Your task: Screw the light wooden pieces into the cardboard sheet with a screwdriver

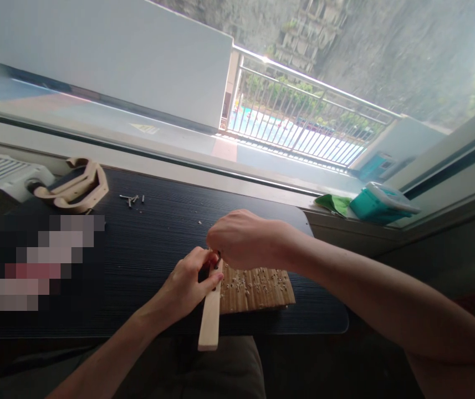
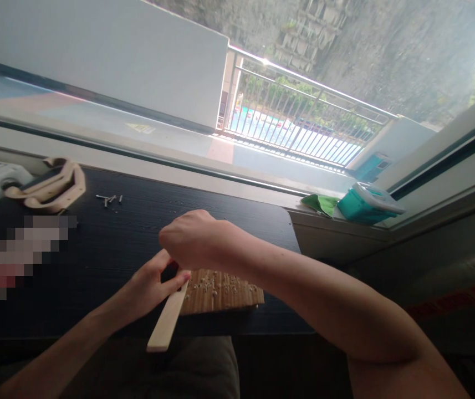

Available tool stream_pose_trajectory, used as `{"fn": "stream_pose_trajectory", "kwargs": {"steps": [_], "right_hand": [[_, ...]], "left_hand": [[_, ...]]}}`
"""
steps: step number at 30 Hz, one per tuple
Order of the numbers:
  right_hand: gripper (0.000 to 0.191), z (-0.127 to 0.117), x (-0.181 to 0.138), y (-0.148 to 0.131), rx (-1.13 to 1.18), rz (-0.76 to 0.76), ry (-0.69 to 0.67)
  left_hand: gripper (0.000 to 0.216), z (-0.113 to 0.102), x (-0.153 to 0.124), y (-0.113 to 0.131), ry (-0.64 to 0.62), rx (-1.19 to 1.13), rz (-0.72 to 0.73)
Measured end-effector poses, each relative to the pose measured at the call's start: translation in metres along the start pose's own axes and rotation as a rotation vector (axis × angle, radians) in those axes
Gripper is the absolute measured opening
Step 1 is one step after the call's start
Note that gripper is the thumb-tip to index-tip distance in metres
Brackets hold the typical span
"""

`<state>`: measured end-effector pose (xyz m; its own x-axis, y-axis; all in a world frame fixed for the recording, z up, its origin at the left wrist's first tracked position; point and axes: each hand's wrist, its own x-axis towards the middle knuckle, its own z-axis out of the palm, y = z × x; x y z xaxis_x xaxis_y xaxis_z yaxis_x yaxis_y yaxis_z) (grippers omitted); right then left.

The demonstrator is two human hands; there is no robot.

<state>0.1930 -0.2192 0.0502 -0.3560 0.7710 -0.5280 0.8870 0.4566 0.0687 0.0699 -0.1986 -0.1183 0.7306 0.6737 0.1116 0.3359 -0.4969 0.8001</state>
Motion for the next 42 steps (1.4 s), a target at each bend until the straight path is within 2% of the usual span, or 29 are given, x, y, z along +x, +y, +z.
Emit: {"fn": "stream_pose_trajectory", "kwargs": {"steps": [7, 18, 27, 31, 34, 38, 42], "right_hand": [[0.019, 0.004, 0.006, 0.004, 0.05, 0.028, -0.001], [0.022, -0.008, -0.006, -0.006, 0.015, 0.024, -0.015], [0.02, 0.005, 0.005, 0.007, 0.071, 0.027, 0.047], [0.023, 0.004, 0.003, 0.011, 0.108, 0.08, 0.031], [0.023, -0.001, -0.002, 0.007, 0.046, 0.091, 0.016], [0.019, -0.01, -0.009, -0.001, -0.005, 0.045, 0.046], [0.014, -0.011, -0.005, -0.004, 0.019, -0.018, -0.003]], "left_hand": [[0.016, -0.001, 0.0, 0.001, -0.03, -0.025, -0.014], [0.01, 0.0, 0.0, 0.0, 0.012, -0.014, 0.001], [0.012, 0.0, -0.001, -0.002, -0.01, -0.013, 0.003], [0.012, 0.001, -0.002, -0.003, -0.004, 0.001, 0.003], [0.012, 0.001, -0.002, -0.003, -0.002, 0.0, 0.01], [0.011, 0.001, 0.0, -0.002, 0.003, -0.001, 0.007], [0.011, 0.0, 0.0, -0.001, 0.02, 0.01, 0.001]]}}
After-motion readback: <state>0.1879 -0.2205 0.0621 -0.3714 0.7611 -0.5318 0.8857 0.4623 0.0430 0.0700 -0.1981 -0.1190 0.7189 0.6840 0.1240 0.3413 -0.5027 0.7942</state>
